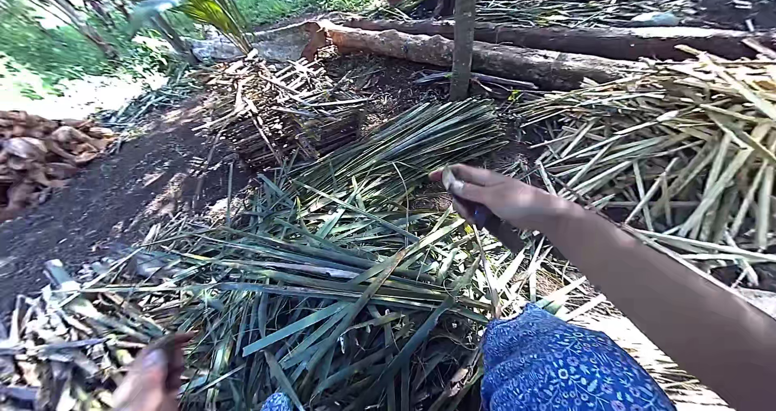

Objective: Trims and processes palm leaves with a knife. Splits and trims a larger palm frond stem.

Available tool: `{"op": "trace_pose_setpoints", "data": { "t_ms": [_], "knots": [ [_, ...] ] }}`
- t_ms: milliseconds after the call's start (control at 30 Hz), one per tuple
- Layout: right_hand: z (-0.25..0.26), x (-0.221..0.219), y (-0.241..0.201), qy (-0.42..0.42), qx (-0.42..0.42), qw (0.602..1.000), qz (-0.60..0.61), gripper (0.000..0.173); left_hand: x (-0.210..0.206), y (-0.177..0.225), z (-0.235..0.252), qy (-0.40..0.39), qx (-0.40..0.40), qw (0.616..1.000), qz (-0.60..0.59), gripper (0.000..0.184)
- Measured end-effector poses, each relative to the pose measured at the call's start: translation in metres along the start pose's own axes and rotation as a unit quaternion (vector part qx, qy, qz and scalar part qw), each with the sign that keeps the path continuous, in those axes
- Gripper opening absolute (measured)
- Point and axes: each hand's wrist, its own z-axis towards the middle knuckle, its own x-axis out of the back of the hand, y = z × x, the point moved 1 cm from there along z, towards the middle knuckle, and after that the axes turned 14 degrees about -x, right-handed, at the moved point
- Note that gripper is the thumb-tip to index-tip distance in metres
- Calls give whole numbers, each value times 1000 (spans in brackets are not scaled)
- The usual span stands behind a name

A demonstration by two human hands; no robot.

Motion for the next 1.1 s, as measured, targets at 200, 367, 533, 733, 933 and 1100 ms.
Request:
{"op": "trace_pose_setpoints", "data": {
  "t_ms": [200, 367, 533, 733, 933, 1100],
  "knots": [
    [-10, -87, -15, -228, 38, 973, 8, 45, -135, 94, 19, -85, 21, 986, -142, 30],
    [-20, -113, -8, -232, 70, 969, 53, 47, -182, 116, 10, -157, -41, 958, -238, 29],
    [-26, -108, 2, -249, 111, 961, 42, 41, -187, 125, -3, -197, 14, 901, -386, 33],
    [-33, -107, 4, -240, 164, 955, 53, 40, -180, 128, -3, -283, 91, 825, -480, 36],
    [-36, -89, -1, -132, 186, 969, 95, 36, -174, 122, -3, -311, 82, 821, -471, 32],
    [-34, -69, -5, -65, 202, 969, 129, 38, -169, 120, -1, -307, 76, 846, -429, 32]
  ]
}}
